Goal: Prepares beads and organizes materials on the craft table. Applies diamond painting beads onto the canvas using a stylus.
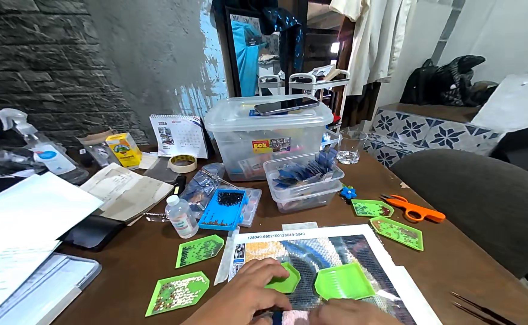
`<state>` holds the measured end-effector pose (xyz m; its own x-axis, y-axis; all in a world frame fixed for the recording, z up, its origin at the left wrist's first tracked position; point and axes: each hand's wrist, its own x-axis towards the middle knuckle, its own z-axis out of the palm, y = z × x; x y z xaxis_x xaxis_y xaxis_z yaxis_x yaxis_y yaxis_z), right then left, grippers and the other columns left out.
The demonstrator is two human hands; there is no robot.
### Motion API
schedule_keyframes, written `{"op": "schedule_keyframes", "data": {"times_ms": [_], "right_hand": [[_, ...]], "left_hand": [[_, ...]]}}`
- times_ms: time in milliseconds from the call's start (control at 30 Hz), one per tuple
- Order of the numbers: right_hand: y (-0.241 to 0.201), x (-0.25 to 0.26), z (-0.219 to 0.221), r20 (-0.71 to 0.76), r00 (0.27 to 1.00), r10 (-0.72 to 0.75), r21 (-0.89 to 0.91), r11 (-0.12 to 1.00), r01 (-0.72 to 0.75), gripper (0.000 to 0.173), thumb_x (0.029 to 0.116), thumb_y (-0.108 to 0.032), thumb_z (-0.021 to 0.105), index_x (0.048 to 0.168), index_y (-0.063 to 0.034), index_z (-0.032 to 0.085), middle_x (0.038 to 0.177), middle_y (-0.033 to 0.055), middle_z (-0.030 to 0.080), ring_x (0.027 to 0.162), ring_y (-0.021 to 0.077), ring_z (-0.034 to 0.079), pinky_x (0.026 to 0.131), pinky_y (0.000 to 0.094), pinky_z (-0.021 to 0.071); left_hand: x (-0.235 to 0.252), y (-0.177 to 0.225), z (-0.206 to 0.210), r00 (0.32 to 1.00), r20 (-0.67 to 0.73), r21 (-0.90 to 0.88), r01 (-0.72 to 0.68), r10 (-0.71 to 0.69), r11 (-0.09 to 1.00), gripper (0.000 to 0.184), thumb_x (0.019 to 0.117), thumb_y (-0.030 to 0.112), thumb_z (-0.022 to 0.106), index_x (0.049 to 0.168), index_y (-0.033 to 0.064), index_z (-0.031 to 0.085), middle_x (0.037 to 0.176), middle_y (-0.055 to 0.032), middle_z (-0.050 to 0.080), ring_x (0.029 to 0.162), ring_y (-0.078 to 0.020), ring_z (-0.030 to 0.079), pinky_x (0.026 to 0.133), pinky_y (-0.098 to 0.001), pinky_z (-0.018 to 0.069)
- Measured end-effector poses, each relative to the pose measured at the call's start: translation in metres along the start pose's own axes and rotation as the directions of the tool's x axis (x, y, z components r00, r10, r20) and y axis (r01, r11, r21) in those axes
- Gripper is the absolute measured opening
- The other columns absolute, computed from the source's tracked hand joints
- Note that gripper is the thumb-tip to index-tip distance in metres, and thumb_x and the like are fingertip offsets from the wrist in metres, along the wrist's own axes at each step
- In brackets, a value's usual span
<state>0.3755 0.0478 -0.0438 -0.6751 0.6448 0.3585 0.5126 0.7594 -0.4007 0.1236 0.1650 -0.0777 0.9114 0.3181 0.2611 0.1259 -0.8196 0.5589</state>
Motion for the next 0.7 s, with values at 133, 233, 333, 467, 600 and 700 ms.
{"op": "schedule_keyframes", "data": {"times_ms": [133, 233, 333, 467, 600, 700], "right_hand": [[0.019, -0.002, -0.006, -0.164, 0.981, 0.105, 0.217, 0.974, -0.068, 0.013, 0.0969, -0.006, 0.064, 0.092, 0.0047, 0.068, 0.102, 0.0211, 0.071, 0.096, 0.0248, 0.071, 0.084, 0.0327, 0.058], [0.03, -0.004, -0.009, -0.167, 0.927, 0.337, 0.499, 0.84, -0.215, 0.013, 0.0972, -0.008, 0.065, 0.097, 0.0049, 0.066, 0.098, 0.0132, 0.071, 0.083, 0.0101, 0.068, 0.074, 0.0247, 0.0565], [0.036, -0.005, -0.014, -0.064, 0.828, 0.557, 0.724, 0.598, -0.346, 0.004, 0.0968, -0.01, 0.064, 0.099, -0.0083, 0.061, 0.091, -0.0023, 0.071, 0.074, 0.0041, 0.067, 0.066, 0.0237, 0.0574], [0.034, -0.001, -0.019, 0.02, 0.736, 0.676, 0.85, 0.376, -0.368, 0.01, 0.0984, -0.005, 0.06, 0.096, -0.0147, 0.057, 0.087, -0.0039, 0.074, 0.075, 0.0076, 0.072, 0.064, 0.0244, 0.0593], [0.032, 0.001, -0.02, 0.067, 0.713, 0.698, 0.893, 0.277, -0.355, 0.011, 0.1003, -0.004, 0.056, 0.097, -0.0138, 0.056, 0.085, -0.0013, 0.075, 0.069, 0.0075, 0.072, 0.061, 0.0229, 0.0583], [0.033, 0.001, -0.019, 0.074, 0.712, 0.698, 0.9, 0.261, -0.35, 0.01, 0.1008, -0.004, 0.055, 0.098, -0.0136, 0.055, 0.084, -0.0016, 0.074, 0.066, 0.0066, 0.07, 0.06, 0.0222, 0.0576]], "left_hand": [[0.0, -0.005, 0.001, 0.998, -0.048, -0.063, -0.03, 0.027, 0.998, 0.033, 0.0959, 0.012, 0.049, 0.11, 0.0098, 0.078, 0.138, -0.019, 0.061, 0.141, -0.0364, 0.045, 0.117, -0.0564, 0.0318], [0.001, -0.003, 0.0, 0.997, -0.072, -0.138, -0.014, 0.004, 0.99, 0.034, 0.0994, 0.018, 0.048, 0.111, 0.0069, 0.078, 0.137, -0.022, 0.06, 0.141, -0.0382, 0.044, 0.118, -0.0573, 0.0302], [0.004, 0.005, 0.001, 0.994, -0.103, -0.231, 0.011, -0.036, 0.973, 0.041, 0.1025, 0.031, 0.052, 0.105, -0.0014, 0.077, 0.136, -0.0267, 0.06, 0.141, -0.04, 0.044, 0.119, -0.0569, 0.0291], [0.01, 0.018, 0.004, 0.979, -0.173, -0.276, 0.06, -0.111, 0.959, 0.036, 0.0981, 0.027, 0.063, 0.097, -0.0076, 0.075, 0.13, -0.0272, 0.062, 0.136, -0.0357, 0.049, 0.116, -0.0501, 0.0353], [0.013, 0.026, 0.009, 0.95, -0.249, -0.324, 0.102, -0.189, 0.941, 0.027, 0.0962, 0.016, 0.067, 0.086, -0.0086, 0.074, 0.125, -0.0245, 0.065, 0.132, -0.0296, 0.053, 0.114, -0.0439, 0.0395], [0.014, 0.033, 0.009, 0.942, -0.275, -0.376, 0.081, -0.195, 0.923, 0.028, 0.0956, 0.014, 0.067, 0.083, -0.0104, 0.073, 0.123, -0.0242, 0.066, 0.13, -0.0264, 0.054, 0.112, -0.0407, 0.0407]]}}
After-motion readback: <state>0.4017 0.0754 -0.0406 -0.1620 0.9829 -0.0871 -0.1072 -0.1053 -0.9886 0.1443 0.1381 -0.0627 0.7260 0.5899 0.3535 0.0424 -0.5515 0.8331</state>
